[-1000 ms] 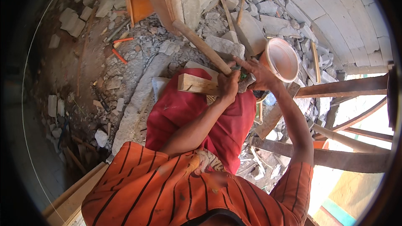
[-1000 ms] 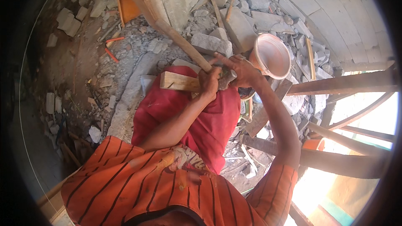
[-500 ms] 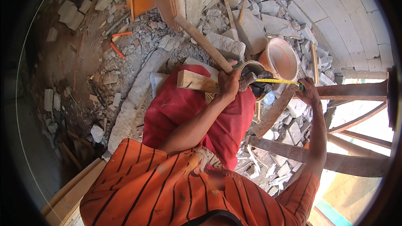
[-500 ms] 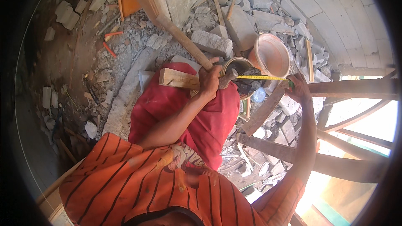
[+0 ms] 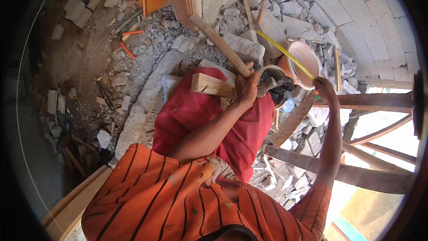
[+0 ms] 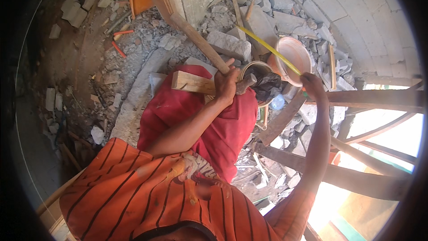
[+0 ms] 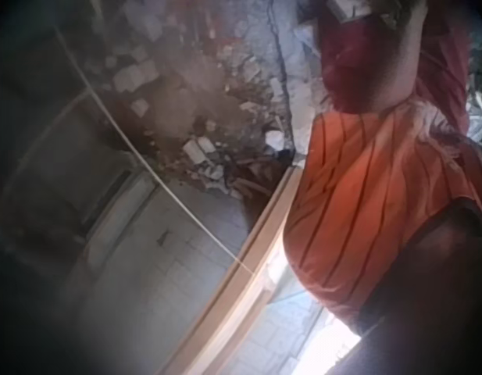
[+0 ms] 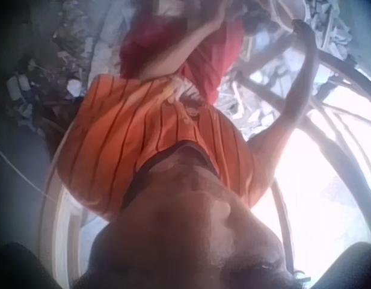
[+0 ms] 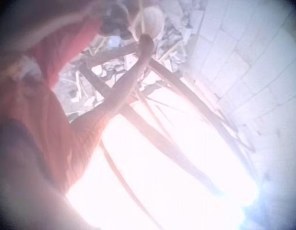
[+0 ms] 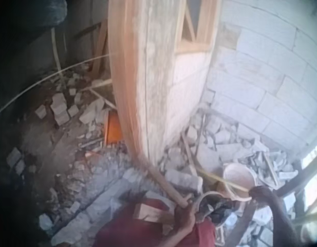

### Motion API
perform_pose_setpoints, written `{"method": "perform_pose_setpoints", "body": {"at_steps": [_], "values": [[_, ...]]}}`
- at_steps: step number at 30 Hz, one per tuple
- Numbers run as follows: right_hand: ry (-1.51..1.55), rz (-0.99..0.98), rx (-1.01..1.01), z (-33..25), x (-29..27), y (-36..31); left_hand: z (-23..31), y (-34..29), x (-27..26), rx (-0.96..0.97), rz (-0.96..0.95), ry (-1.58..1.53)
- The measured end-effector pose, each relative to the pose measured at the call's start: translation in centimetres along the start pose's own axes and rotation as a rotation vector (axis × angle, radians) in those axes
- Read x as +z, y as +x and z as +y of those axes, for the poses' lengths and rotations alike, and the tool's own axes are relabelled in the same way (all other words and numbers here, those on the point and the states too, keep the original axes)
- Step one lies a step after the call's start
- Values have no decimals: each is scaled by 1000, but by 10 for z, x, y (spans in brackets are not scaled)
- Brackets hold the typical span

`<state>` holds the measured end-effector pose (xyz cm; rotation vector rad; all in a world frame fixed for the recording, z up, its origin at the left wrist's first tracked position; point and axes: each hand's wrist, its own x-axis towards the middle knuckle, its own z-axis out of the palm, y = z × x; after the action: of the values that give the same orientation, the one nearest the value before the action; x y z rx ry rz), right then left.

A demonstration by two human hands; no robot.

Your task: The person uses a tape measure to measure a wooden frame and hammers a wooden block into place.

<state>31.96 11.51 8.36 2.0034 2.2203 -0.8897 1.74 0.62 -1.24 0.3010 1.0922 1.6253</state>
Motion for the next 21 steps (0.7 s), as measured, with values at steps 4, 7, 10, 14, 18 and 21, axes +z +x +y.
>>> {"method": "perform_pose_setpoints", "body": {"at_steps": [4,7,10,14,18,21], "values": [[83,-135,-54,-54,28,33,6,-2,4,-15,-3,-18],[73,-253,-159,-78,43,55,8,-3,3,-23,-19,-29],[10,-324,-295,-92,51,72,6,-2,3,0,-21,0],[-127,-341,-466,-102,53,86,9,-4,2,-17,-44,-34],[-90,-395,-380,-106,51,92,3,-1,1,7,-31,-7],[-119,-397,-453,-110,52,94,2,0,0,-22,-40,-38]]}}
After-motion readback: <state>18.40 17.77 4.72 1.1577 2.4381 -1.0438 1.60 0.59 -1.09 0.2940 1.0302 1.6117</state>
